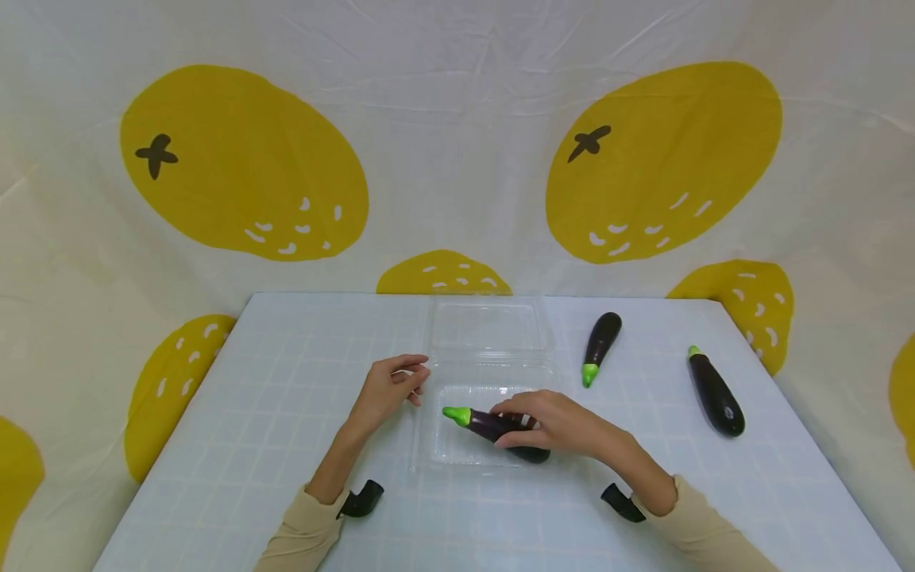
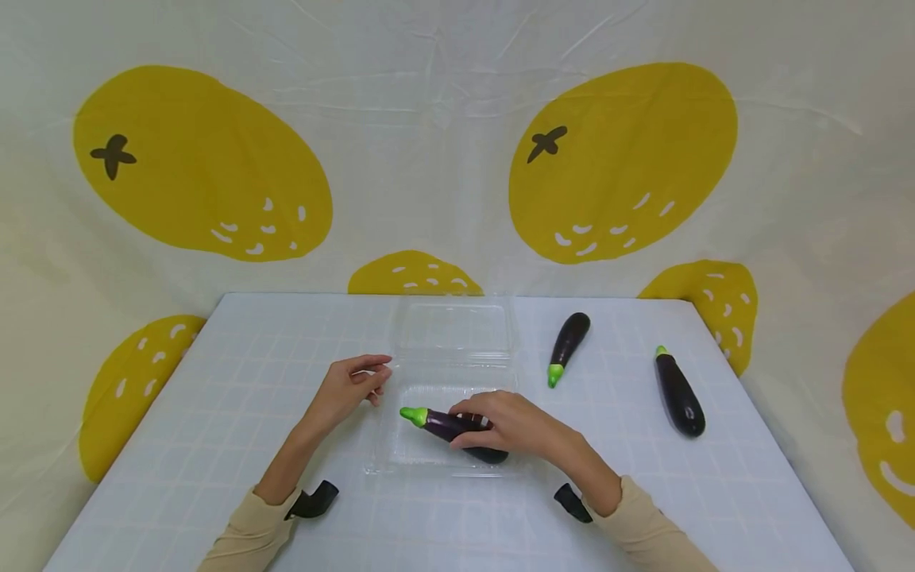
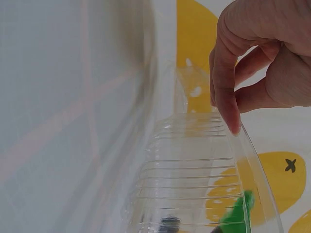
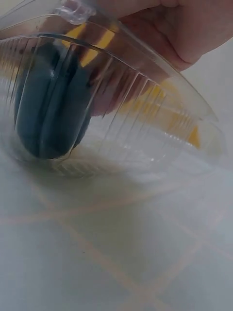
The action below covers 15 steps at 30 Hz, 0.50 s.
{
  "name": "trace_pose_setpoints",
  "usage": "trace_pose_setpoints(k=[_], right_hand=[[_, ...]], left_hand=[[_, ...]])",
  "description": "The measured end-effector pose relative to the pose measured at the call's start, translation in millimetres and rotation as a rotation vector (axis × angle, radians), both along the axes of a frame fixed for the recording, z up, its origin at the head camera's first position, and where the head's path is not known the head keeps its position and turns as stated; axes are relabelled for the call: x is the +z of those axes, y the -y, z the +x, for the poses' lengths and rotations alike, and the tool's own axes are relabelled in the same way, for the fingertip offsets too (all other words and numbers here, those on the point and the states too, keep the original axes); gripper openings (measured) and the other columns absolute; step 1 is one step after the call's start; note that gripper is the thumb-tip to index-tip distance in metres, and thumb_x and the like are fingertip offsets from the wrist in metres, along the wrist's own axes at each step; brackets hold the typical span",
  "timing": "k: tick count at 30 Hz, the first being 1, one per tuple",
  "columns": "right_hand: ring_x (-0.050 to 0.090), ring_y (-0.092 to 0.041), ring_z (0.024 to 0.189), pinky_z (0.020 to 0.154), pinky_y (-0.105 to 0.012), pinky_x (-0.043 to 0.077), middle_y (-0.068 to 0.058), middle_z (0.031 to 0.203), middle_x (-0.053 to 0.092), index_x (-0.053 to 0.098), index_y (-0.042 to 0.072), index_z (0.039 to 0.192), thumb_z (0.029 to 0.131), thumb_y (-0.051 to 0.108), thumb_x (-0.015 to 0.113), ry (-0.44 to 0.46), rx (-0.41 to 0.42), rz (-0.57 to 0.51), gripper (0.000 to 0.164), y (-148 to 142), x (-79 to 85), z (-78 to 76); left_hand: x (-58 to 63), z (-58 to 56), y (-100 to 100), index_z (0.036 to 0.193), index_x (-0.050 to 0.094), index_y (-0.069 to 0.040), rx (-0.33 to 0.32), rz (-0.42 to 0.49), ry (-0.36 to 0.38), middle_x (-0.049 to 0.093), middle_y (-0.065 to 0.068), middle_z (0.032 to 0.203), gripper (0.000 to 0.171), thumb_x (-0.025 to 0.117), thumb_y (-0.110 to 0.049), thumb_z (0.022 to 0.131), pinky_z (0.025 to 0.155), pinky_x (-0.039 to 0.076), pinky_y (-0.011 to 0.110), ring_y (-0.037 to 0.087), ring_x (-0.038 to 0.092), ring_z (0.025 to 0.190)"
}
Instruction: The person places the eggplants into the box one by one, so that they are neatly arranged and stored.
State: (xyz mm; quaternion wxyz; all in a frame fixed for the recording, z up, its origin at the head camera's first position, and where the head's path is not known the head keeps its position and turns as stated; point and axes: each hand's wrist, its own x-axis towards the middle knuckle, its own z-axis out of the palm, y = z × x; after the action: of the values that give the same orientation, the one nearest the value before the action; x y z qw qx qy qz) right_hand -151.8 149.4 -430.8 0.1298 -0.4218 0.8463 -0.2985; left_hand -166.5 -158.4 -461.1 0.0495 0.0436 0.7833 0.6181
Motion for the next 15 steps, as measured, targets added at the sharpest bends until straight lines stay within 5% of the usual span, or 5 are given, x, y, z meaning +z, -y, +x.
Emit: trace_pose_setpoints(k=[15], right_hand=[[0.063,-0.005,0.088,0.08,-0.026,0.056,0.005,0.108,0.073,0.074,0.01,0.118,0.095,0.046,0.072,0.001,0.006,0.036,0.043,10.5,-9.9,8.9]], left_hand=[[-0.9,-0.6,0.8,0.129,0.065,0.009,0.0,0.009,0.0,0.068,0.02,0.103,0.035,0.07,-0.006,0.098,0.063,0.056,0.022,0.018,0.064,0.06]])
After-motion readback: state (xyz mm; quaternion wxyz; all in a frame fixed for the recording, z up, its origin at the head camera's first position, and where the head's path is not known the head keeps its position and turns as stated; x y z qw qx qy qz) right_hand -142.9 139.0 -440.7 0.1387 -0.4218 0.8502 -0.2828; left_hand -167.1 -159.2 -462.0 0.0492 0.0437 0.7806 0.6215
